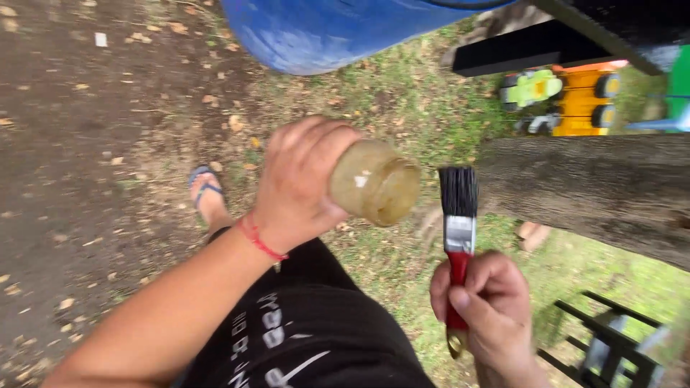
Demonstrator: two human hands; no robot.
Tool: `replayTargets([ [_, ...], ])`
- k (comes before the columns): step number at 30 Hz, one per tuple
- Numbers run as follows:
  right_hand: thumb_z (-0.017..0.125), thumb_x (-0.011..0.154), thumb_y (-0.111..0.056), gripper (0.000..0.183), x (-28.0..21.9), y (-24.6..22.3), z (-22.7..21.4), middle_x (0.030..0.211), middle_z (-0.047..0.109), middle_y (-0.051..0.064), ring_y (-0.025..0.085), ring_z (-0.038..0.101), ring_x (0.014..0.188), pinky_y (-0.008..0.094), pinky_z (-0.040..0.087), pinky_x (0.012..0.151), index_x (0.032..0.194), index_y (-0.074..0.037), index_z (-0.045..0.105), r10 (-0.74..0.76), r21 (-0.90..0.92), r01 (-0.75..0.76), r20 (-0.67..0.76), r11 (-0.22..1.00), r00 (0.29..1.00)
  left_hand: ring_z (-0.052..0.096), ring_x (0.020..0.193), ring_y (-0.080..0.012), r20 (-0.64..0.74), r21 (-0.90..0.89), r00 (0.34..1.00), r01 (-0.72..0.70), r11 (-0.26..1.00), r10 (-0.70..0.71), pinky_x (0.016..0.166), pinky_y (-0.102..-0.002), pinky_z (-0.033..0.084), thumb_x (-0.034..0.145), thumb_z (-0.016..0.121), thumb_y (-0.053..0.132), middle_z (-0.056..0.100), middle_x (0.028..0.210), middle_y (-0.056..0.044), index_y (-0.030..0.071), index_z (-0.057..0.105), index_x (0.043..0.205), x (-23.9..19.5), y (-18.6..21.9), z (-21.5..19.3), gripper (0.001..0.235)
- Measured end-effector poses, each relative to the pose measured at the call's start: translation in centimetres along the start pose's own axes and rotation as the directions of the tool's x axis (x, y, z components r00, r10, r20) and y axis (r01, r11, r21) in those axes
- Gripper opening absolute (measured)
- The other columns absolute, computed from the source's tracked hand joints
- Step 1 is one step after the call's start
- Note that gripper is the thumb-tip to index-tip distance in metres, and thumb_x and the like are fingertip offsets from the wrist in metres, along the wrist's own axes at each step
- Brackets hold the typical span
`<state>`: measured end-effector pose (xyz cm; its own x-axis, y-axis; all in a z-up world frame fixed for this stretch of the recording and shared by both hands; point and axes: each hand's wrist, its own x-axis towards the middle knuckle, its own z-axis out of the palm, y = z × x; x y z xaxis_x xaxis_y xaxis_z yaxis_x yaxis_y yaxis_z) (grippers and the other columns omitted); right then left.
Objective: A person is painting a wooden structure with black paint using a brush and a small jar.
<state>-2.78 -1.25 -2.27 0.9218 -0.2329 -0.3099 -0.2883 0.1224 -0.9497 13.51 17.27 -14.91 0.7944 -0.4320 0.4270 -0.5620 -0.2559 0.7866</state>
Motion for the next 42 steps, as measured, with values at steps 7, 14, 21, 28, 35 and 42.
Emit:
replayTargets([
  [7, 0.057, 0.096, -0.001, 0.016, 9.3, 4.5, -2.3, 0.095, 0.068, 0.010, 0.019, 0.056, 0.078, 0.031, 0.046, 0.069, 0.094, -0.015, 0.051, 0.007, 0.231, 0.070, -0.316, 0.970, 0.949, 0.063, 0.112, -0.0299, -0.045, 0.011, 0.999, 0.017, 1.000, -0.017, 0.103, -0.044, 0.044, 0.082, 0.086, 0.050, 0.067, 0.114, -0.009, 0.009, 0.056, 0.120, -1.8, -2.5, -0.1, 0.064],
  [14, 0.064, 0.097, -0.001, 0.026, 19.3, 6.6, -8.0, 0.112, 0.068, 0.009, 0.018, 0.066, 0.094, 0.028, 0.056, 0.090, 0.122, -0.006, 0.058, -0.142, 0.260, 0.230, -0.315, 0.938, 0.938, 0.063, 0.106, -0.0263, -0.129, 0.070, 0.992, -0.005, 0.998, 0.013, 0.099, -0.037, 0.046, 0.086, 0.089, 0.047, 0.067, 0.112, -0.009, 0.006, 0.056, 0.118, -5.6, -6.3, 0.0, 0.061],
  [21, 0.054, 0.098, -0.002, 0.020, 25.6, 4.0, -9.5, 0.101, 0.067, 0.022, 0.031, 0.068, 0.092, 0.038, 0.061, 0.088, 0.117, 0.005, 0.057, -0.137, 0.216, 0.392, -0.700, 0.894, 0.700, 0.067, 0.115, -0.0337, -0.033, 0.139, 0.992, 0.126, 0.982, -0.122, 0.104, -0.047, 0.047, 0.083, 0.081, 0.056, 0.071, 0.117, -0.012, 0.007, 0.059, 0.120, -7.8, -7.5, -1.6, 0.065],
  [28, 0.050, 0.101, 0.001, 0.013, 25.2, 3.2, -5.2, 0.091, 0.068, 0.024, 0.029, 0.070, 0.077, 0.034, 0.063, 0.075, 0.110, 0.007, 0.056, -0.033, 0.267, 0.328, -0.729, 0.906, 0.683, 0.066, 0.116, -0.0372, -0.067, 0.139, 0.989, 0.144, 0.980, -0.136, 0.103, -0.048, 0.048, 0.092, 0.077, 0.045, 0.072, 0.116, -0.015, 0.003, 0.063, 0.121, -8.4, -8.3, -3.0, 0.052],
  [35, 0.052, 0.099, 0.001, 0.016, 26.7, 2.7, -10.8, 0.095, 0.068, 0.028, 0.032, 0.070, 0.086, 0.036, 0.063, 0.077, 0.113, 0.009, 0.057, -0.148, 0.207, 0.445, -0.754, 0.871, 0.640, 0.066, 0.114, -0.0396, -0.077, 0.074, 0.982, 0.177, 0.981, -0.171, 0.103, -0.048, 0.046, 0.095, 0.074, 0.032, 0.071, 0.116, -0.017, 0.000, 0.064, 0.120, -8.8, -8.5, -3.9, 0.041],
  [42, 0.045, 0.105, -0.008, 0.018, 26.3, 3.3, -8.9, 0.081, 0.064, 0.015, 0.012, 0.059, 0.056, 0.016, 0.050, 0.044, 0.098, 0.003, 0.058, 0.064, 0.292, 0.194, -0.688, 0.937, 0.723, 0.067, 0.118, -0.0370, -0.077, 0.143, 0.979, 0.198, 0.970, -0.189, 0.103, -0.047, 0.048, 0.092, 0.078, 0.039, 0.072, 0.117, -0.015, 0.003, 0.064, 0.122, -9.7, -9.2, -3.8, 0.049],
])
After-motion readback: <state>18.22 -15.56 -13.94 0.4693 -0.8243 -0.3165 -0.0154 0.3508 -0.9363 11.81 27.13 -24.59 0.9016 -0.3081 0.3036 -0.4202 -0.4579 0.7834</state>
